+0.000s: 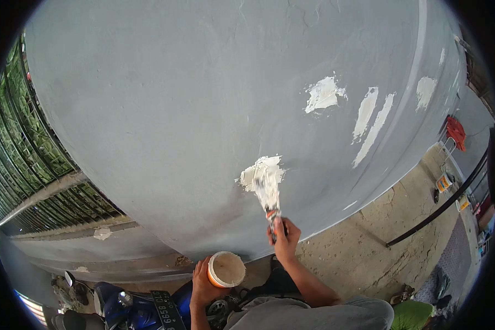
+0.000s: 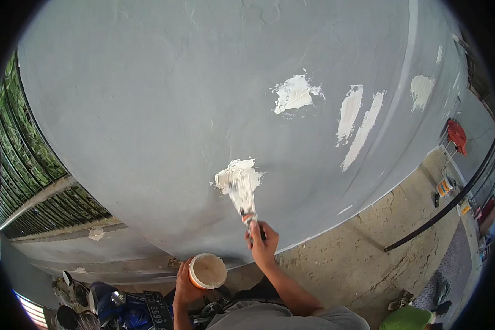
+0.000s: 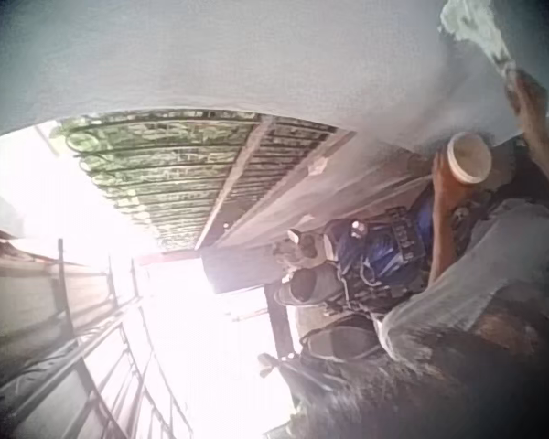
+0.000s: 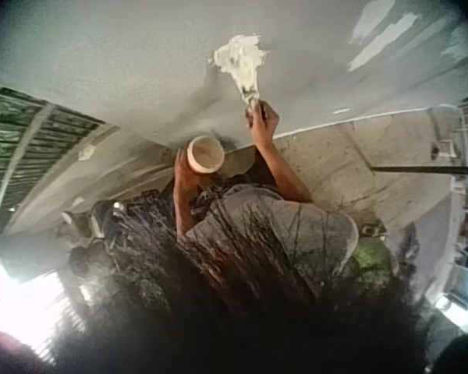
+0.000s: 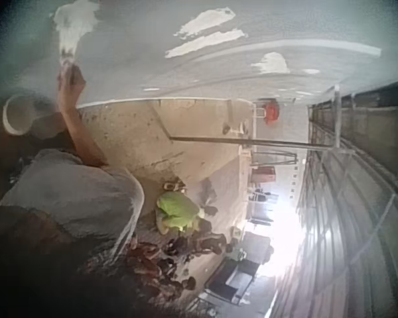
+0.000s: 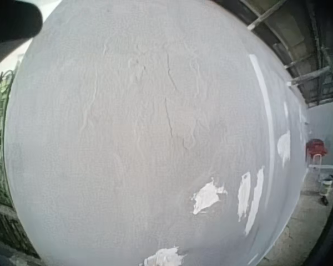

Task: Applying wall putty or plaster to holes in a wall using a putty knife.

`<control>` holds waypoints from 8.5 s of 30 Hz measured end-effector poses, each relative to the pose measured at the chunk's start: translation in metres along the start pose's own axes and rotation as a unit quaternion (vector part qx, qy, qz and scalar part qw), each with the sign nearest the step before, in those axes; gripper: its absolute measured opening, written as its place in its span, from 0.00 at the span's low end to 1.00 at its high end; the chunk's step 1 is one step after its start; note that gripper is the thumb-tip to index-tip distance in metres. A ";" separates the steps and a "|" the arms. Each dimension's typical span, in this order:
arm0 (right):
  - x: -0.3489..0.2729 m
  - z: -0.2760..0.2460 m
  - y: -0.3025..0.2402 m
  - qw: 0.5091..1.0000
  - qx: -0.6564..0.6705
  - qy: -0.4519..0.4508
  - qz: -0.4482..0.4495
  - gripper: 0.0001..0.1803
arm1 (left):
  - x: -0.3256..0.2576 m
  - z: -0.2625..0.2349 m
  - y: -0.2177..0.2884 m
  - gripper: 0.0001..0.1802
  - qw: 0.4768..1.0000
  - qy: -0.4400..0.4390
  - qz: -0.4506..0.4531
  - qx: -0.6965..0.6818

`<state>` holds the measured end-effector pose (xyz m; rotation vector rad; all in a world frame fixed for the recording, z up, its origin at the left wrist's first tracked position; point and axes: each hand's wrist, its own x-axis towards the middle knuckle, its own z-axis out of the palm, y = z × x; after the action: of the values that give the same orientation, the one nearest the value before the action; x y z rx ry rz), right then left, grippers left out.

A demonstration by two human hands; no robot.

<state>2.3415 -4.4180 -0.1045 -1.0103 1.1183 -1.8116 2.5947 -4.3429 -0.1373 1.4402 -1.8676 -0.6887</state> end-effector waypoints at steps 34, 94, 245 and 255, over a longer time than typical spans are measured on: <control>-0.029 0.013 -0.026 0.985 -0.036 -0.035 0.163 0.23 | -0.011 0.016 -0.014 0.55 1.000 -0.014 -0.016 0.001; 0.040 -0.029 -0.158 0.761 -0.585 -0.047 -0.276 0.09 | 0.001 0.021 -0.048 0.59 0.998 -0.050 0.001 0.027; 0.044 -0.014 0.026 0.969 -0.089 -0.122 -0.197 0.13 | 0.033 -0.025 0.027 0.59 0.993 0.094 0.062 0.018; 0.058 0.004 0.023 0.892 -0.292 0.023 -0.344 0.21 | 0.005 -0.027 0.011 0.58 0.992 0.112 -0.024 0.045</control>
<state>2.3269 -4.4782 -0.1118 -1.9189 1.5091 -2.0689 2.6079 -4.3451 -0.1114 1.5553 -1.7121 -0.4493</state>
